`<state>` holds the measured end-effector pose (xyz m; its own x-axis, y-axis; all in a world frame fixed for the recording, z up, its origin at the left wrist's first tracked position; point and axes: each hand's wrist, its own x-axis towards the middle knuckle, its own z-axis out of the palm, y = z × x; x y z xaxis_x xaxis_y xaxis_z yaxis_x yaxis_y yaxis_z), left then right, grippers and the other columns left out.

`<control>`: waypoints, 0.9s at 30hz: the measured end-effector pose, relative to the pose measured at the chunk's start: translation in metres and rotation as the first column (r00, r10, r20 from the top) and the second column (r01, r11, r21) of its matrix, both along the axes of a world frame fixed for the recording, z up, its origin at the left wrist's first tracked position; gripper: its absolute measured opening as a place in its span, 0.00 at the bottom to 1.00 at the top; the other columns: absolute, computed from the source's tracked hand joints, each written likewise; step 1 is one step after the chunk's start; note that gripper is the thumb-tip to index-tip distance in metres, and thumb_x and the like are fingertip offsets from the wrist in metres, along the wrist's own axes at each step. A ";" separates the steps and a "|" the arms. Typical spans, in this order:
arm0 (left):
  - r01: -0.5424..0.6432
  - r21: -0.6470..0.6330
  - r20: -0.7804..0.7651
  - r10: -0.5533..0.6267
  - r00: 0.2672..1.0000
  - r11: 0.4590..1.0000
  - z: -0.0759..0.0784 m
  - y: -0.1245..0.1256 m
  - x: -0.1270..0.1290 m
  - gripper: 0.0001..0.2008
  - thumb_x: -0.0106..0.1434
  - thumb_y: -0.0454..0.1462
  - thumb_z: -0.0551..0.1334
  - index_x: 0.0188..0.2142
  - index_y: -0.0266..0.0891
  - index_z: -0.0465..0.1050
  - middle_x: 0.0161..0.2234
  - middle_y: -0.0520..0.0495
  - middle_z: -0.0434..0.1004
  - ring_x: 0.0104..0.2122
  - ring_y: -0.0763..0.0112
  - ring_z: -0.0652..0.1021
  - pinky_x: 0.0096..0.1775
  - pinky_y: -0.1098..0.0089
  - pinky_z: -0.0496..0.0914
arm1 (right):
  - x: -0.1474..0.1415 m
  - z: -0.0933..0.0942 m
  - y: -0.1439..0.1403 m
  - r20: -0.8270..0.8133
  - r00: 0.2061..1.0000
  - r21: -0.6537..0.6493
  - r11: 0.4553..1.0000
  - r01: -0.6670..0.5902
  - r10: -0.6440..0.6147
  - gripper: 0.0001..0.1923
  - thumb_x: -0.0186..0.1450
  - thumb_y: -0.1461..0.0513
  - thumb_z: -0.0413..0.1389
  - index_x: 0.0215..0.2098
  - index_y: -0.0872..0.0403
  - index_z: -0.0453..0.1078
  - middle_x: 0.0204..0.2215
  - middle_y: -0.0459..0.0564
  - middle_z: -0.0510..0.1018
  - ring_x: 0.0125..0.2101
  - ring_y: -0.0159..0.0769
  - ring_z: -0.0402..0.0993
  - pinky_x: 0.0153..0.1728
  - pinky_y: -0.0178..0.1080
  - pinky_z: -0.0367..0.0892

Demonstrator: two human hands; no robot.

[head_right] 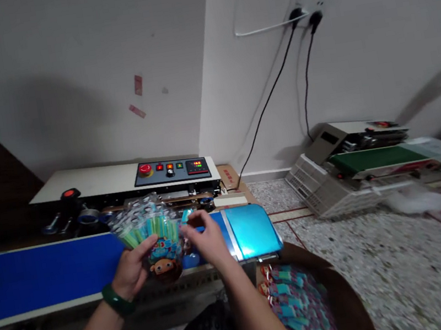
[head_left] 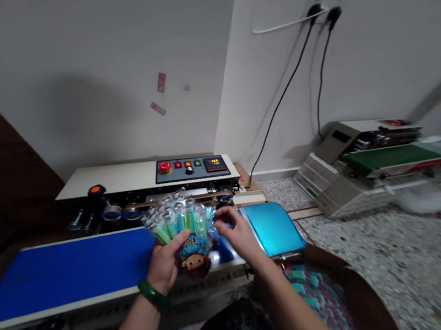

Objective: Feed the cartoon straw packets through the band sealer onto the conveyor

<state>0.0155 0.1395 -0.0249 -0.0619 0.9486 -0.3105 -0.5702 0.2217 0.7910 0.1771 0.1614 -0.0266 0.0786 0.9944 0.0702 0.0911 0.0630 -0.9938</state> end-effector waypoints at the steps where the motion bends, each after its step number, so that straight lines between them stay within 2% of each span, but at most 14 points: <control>1: 0.002 0.020 -0.010 -0.001 1.000 1.000 -0.001 0.000 0.001 0.15 0.43 0.34 0.69 0.33 0.33 0.75 0.29 0.47 0.79 0.30 0.64 0.78 0.36 0.66 0.73 | -0.009 0.003 -0.010 0.071 0.997 0.034 0.999 -0.034 0.032 0.20 0.46 0.56 0.62 0.36 0.53 0.66 0.33 0.46 0.73 0.34 0.35 0.68 0.31 0.34 0.63; 3: 0.015 0.059 -0.020 -0.014 1.000 0.998 -0.002 0.000 0.002 0.17 0.44 0.34 0.69 0.36 0.34 0.74 0.29 0.47 0.79 0.32 0.64 0.78 0.38 0.66 0.71 | -0.024 0.007 -0.025 0.138 0.989 0.055 0.997 -0.062 0.054 0.28 0.42 0.57 0.65 0.40 0.53 0.65 0.36 0.48 0.73 0.37 0.37 0.68 0.34 0.36 0.63; 4: 0.025 0.076 -0.018 -0.023 1.000 0.997 -0.002 0.000 0.002 0.18 0.44 0.34 0.69 0.37 0.34 0.74 0.28 0.48 0.79 0.33 0.63 0.78 0.40 0.65 0.71 | -0.029 0.007 -0.028 0.133 0.989 0.056 0.996 -0.066 0.058 0.29 0.42 0.57 0.65 0.41 0.53 0.64 0.37 0.48 0.73 0.37 0.37 0.68 0.35 0.36 0.64; 7: 0.052 0.108 0.000 -0.052 0.999 0.993 -0.001 -0.001 0.002 0.20 0.44 0.34 0.69 0.39 0.35 0.74 0.30 0.47 0.79 0.36 0.61 0.77 0.42 0.64 0.69 | -0.030 0.007 -0.027 0.017 0.995 0.063 0.993 -0.103 0.102 0.22 0.49 0.58 0.62 0.40 0.54 0.65 0.35 0.48 0.74 0.35 0.36 0.69 0.37 0.37 0.64; 10: 0.053 0.087 -0.003 -0.053 0.999 0.995 0.000 -0.001 0.001 0.21 0.44 0.34 0.69 0.40 0.36 0.73 0.32 0.47 0.79 0.35 0.61 0.77 0.41 0.63 0.70 | -0.021 0.007 -0.023 -0.087 0.989 0.073 0.991 -0.111 0.117 0.16 0.53 0.59 0.59 0.39 0.54 0.68 0.35 0.48 0.75 0.37 0.37 0.70 0.40 0.39 0.64; 15: 0.078 0.119 -0.041 -0.074 0.996 0.990 0.001 -0.003 0.008 0.19 0.44 0.34 0.69 0.38 0.34 0.74 0.34 0.44 0.79 0.39 0.57 0.76 0.44 0.61 0.69 | -0.014 0.007 -0.027 -0.073 0.979 0.056 0.981 -0.186 0.189 0.16 0.56 0.59 0.56 0.43 0.52 0.69 0.39 0.47 0.75 0.42 0.39 0.68 0.45 0.41 0.62; 18: 0.090 0.134 -0.053 -0.084 0.995 0.987 0.002 -0.006 0.015 0.17 0.43 0.33 0.69 0.36 0.33 0.74 0.35 0.44 0.79 0.41 0.55 0.75 0.44 0.61 0.68 | -0.018 0.006 -0.029 -0.150 0.984 0.082 0.993 -0.082 0.094 0.19 0.56 0.59 0.56 0.47 0.51 0.64 0.42 0.47 0.73 0.44 0.38 0.67 0.46 0.39 0.62; 21: 0.096 0.122 -0.028 -0.093 0.995 0.988 0.003 -0.007 0.020 0.17 0.44 0.33 0.69 0.36 0.33 0.74 0.36 0.44 0.79 0.42 0.55 0.75 0.44 0.61 0.68 | -0.022 0.006 -0.030 -0.303 0.953 0.073 0.997 0.037 -0.013 0.18 0.57 0.58 0.55 0.46 0.50 0.60 0.37 0.46 0.74 0.38 0.34 0.70 0.41 0.36 0.65; 23: 0.116 0.130 -0.025 -0.114 0.993 0.985 0.003 -0.008 0.021 0.18 0.44 0.33 0.68 0.37 0.33 0.74 0.37 0.44 0.79 0.41 0.57 0.76 0.45 0.61 0.68 | -0.023 0.008 -0.030 -0.346 0.938 0.064 0.997 0.049 -0.024 0.14 0.57 0.58 0.55 0.41 0.50 0.63 0.33 0.45 0.74 0.34 0.33 0.70 0.38 0.35 0.66; 27: 0.189 0.137 -0.021 -0.188 0.982 0.972 0.003 -0.009 0.022 0.19 0.45 0.33 0.68 0.39 0.34 0.74 0.38 0.43 0.78 0.40 0.57 0.76 0.47 0.60 0.67 | -0.021 0.011 -0.030 -0.252 0.968 0.073 0.997 0.014 0.005 0.10 0.54 0.59 0.58 0.34 0.52 0.70 0.33 0.46 0.76 0.36 0.36 0.70 0.41 0.39 0.64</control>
